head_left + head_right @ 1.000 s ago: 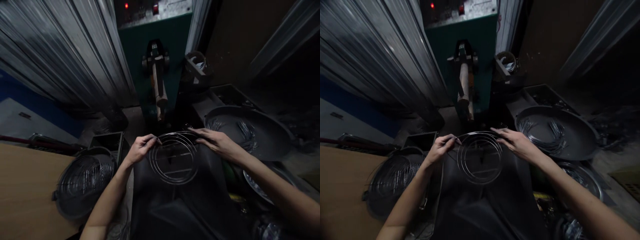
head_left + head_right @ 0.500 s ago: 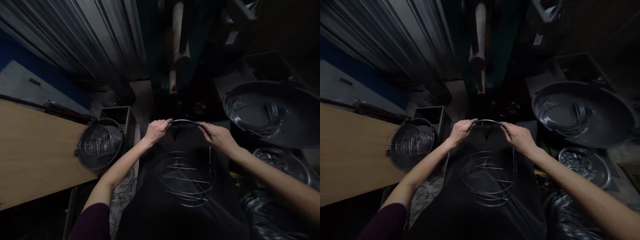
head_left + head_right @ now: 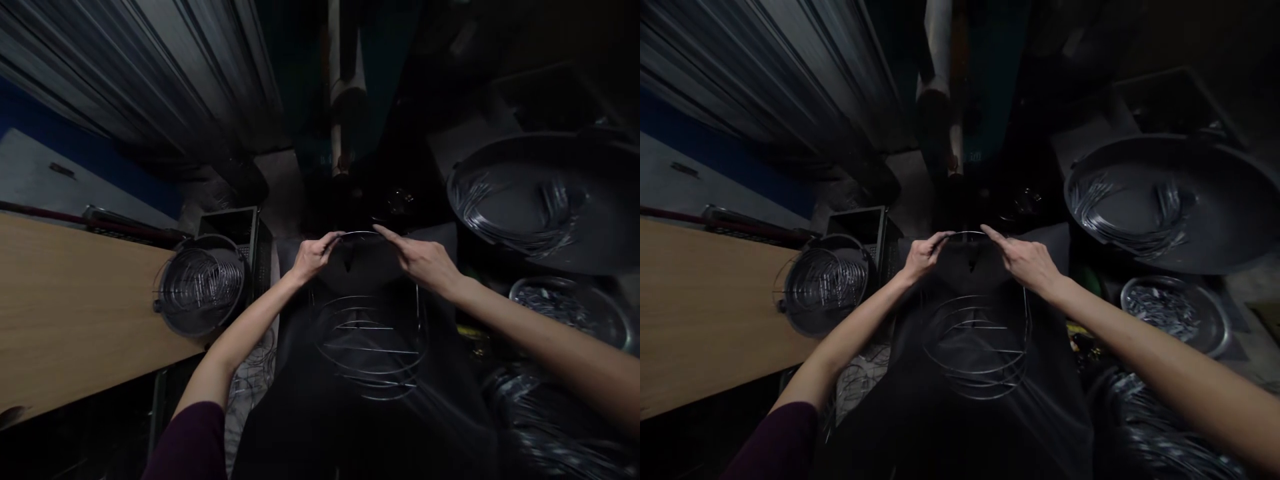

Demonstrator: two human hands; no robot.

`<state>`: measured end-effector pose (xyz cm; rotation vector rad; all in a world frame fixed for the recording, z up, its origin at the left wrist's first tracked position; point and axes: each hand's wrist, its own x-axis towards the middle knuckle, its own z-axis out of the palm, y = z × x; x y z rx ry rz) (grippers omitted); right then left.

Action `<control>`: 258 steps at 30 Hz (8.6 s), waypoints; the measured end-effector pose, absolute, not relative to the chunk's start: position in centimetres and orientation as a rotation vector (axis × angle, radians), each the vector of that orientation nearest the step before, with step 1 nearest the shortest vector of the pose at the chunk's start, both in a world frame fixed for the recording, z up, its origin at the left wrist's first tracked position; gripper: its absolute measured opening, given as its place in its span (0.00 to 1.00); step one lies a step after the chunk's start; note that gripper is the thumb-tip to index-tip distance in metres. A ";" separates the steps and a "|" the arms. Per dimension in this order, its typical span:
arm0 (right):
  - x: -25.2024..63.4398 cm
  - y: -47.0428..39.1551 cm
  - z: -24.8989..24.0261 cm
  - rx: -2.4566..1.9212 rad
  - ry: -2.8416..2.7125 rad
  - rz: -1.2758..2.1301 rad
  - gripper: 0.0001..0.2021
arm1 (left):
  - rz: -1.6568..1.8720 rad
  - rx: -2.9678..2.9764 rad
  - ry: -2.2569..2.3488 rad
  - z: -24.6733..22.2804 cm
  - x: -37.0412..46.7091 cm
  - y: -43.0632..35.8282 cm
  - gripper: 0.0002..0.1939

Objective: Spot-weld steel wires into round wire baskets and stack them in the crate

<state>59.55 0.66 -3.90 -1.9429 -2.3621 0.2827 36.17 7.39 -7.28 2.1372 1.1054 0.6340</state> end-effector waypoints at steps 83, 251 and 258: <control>45.9 -5.0 1.3 -1.357 -1.462 1.249 0.12 | 0.641 1.082 0.944 2.0 34.3 3.1 0.20; 71.8 -8.8 -10.1 -2.005 -1.120 0.571 0.20 | 1.145 0.236 1.155 -4.1 36.0 2.5 0.04; 81.3 -16.3 -15.6 -2.656 -0.954 0.474 0.10 | 1.367 0.383 1.050 -4.5 35.8 8.3 0.13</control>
